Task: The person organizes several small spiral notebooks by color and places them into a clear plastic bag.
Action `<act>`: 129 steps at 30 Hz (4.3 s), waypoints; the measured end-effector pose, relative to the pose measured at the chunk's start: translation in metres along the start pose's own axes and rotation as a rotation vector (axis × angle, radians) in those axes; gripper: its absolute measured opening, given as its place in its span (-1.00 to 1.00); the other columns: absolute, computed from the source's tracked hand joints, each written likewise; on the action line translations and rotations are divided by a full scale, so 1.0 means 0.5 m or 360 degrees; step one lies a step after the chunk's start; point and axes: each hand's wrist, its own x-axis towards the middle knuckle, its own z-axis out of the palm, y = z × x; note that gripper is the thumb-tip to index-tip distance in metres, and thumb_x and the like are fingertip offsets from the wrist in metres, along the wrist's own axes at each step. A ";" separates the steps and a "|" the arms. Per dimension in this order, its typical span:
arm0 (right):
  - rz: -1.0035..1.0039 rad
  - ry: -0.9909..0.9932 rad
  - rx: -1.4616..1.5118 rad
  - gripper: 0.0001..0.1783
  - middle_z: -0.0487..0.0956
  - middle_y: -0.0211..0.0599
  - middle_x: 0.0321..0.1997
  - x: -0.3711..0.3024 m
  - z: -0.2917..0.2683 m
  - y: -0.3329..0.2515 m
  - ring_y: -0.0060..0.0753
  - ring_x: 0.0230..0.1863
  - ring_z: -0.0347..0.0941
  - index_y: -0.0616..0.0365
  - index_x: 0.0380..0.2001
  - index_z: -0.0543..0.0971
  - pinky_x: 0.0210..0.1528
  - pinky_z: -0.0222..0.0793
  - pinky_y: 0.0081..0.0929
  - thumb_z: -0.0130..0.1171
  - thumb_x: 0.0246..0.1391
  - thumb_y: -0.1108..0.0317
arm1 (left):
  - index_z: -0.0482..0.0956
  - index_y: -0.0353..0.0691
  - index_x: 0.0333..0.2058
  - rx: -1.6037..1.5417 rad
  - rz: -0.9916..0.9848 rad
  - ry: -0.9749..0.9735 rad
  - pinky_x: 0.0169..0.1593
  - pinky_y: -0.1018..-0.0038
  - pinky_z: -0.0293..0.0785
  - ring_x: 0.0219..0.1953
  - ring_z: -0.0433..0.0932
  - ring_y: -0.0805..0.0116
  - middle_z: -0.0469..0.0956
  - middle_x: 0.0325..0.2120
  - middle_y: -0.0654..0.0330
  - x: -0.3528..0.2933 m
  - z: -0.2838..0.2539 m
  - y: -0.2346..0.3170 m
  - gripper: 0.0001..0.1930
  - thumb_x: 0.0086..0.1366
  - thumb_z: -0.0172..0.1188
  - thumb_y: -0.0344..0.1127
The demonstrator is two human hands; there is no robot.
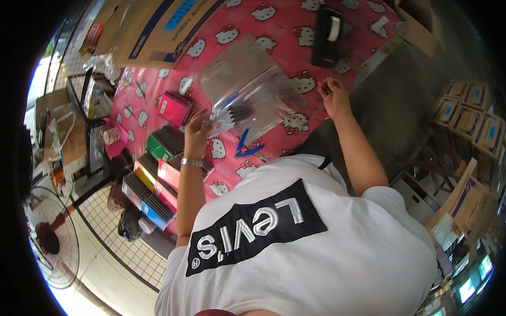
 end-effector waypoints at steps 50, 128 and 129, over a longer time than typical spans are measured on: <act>-0.1092 -0.0645 -0.0948 -0.30 0.49 -0.19 -0.14 0.171 0.446 -0.053 -0.44 -0.15 0.45 0.29 0.04 0.31 -0.09 0.39 -0.48 0.43 -0.13 0.28 | -0.43 -0.01 0.37 -0.1813 -0.0534 -0.0241 0.20 -0.38 -0.07 0.38 -0.17 -0.21 -0.33 0.37 -0.15 0.223 0.209 0.295 0.28 -0.10 -0.07 0.67; -0.1883 -0.2005 -0.2585 -0.72 0.52 -0.12 -0.20 -0.100 0.450 0.319 -0.02 -0.09 0.45 0.09 -0.28 0.62 -0.04 0.36 -0.17 0.22 -0.01 0.15 | 0.55 -0.11 -0.42 0.0860 0.0993 0.1438 -0.16 0.23 0.32 -0.24 0.48 0.15 0.52 -0.45 0.22 -0.215 -0.167 0.080 -0.83 -0.05 0.26 -0.46; -0.1566 -0.2197 -0.2181 -0.76 0.53 -0.08 -0.34 -0.171 0.512 0.365 0.05 -0.25 0.48 0.13 -0.32 0.60 -0.19 0.40 -0.17 0.21 0.00 0.20 | 0.55 -0.15 -0.49 0.1024 0.0804 0.1663 -0.17 0.21 0.32 -0.28 0.48 0.11 0.55 -0.43 0.19 -0.233 -0.263 0.075 -0.92 -0.01 0.25 -0.45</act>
